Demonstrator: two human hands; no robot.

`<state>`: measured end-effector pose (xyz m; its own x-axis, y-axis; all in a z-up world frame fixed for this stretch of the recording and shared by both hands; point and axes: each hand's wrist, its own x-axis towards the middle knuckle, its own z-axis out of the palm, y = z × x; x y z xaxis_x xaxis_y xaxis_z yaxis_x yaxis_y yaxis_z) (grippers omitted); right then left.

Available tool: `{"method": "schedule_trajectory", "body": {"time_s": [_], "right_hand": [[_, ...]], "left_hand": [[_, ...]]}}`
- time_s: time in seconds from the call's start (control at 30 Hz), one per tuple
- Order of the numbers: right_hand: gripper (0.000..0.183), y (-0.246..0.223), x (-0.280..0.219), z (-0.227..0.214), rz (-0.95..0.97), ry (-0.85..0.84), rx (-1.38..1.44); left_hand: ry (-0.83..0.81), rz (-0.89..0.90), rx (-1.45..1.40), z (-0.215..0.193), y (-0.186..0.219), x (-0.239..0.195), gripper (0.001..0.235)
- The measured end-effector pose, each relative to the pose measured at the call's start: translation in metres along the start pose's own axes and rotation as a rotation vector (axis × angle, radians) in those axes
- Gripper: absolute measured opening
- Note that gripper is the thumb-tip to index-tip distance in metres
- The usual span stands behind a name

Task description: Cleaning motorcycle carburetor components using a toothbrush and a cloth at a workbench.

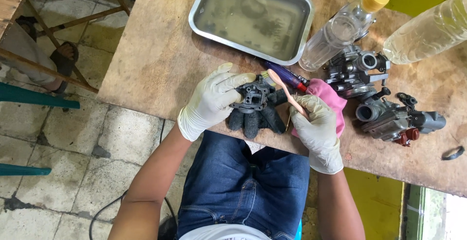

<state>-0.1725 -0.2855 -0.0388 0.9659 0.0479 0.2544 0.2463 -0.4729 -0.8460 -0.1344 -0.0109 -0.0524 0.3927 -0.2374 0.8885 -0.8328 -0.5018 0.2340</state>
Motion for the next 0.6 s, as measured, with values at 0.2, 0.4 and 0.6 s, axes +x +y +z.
{"method": "schedule_trajectory", "body": {"time_s": [0.2, 0.4, 0.6], "right_hand": [[0.042, -0.011, 0.004, -0.009, 0.03, -0.008, -0.053], [0.038, -0.013, -0.002, -0.008, 0.007, 0.086, 0.15], [0.034, 0.004, -0.003, -0.006, -0.108, 0.077, 0.084]], "left_hand": [[-0.008, -0.002, 0.0, -0.001, 0.001, -0.002, 0.023], [-0.013, 0.001, -0.002, -0.001, 0.001, -0.005, 0.023], [-0.007, -0.004, 0.001, -0.002, 0.001, -0.003, 0.022]]}}
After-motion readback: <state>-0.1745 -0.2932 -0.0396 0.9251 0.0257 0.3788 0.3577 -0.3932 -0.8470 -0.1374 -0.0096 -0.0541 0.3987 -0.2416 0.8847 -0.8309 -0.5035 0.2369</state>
